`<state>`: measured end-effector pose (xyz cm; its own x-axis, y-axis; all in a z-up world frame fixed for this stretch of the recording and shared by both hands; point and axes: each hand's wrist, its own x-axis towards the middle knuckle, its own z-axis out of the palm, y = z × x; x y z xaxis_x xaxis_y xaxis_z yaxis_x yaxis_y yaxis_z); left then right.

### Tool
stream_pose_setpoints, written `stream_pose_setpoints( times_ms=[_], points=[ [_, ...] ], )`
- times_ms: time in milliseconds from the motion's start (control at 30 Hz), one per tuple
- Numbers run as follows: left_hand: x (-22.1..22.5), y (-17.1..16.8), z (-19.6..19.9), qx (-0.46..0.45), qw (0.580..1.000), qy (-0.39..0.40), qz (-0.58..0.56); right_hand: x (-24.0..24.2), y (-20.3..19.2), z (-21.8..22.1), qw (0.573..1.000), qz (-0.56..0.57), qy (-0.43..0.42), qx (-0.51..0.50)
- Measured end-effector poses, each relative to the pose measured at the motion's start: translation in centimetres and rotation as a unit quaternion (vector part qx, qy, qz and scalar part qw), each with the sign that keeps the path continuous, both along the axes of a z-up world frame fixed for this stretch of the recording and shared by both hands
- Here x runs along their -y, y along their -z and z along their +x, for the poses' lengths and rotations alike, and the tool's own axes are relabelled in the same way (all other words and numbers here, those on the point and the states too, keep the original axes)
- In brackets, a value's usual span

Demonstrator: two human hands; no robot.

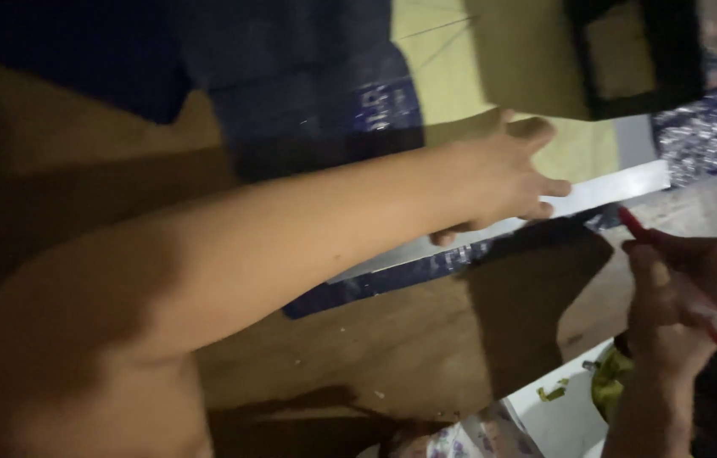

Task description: Using a ruler and pen to draw marking lines on a paper pattern piece placed over fabric.

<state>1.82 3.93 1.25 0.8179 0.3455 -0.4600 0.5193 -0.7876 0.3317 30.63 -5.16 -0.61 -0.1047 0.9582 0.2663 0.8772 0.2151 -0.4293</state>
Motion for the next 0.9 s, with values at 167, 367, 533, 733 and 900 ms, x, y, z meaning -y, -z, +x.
stream_pose_setpoints(
  times_ms=[167, 367, 533, 733, 900],
  points=[
    [0.3, -1.4, -0.7, -0.024, 0.999, -0.003, -0.021, 0.5, -0.4, -1.5, 0.997, -0.031, -0.03, -0.069],
    [0.2, -1.2, -0.4, -0.038, 0.998, -0.015, -0.044, 0.1, -1.7, -3.4, 0.997, -0.059, -0.037, -0.044],
    [0.1, -0.9, 0.6, -0.051, 0.995, -0.043, -0.072, -0.4, -0.6, -2.8, 0.993, -0.076, -0.017, -0.085],
    [0.4, 0.3, 2.1, -0.146, 0.989, 0.011, 0.004, -0.7, 0.0, -3.1, 0.997, 0.021, -0.068, -0.034],
    [0.0, 3.1, 4.1, -0.129, 0.988, -0.087, 0.022, -0.4, 1.4, -3.3, 0.992, 0.018, -0.054, -0.109]
  ],
)
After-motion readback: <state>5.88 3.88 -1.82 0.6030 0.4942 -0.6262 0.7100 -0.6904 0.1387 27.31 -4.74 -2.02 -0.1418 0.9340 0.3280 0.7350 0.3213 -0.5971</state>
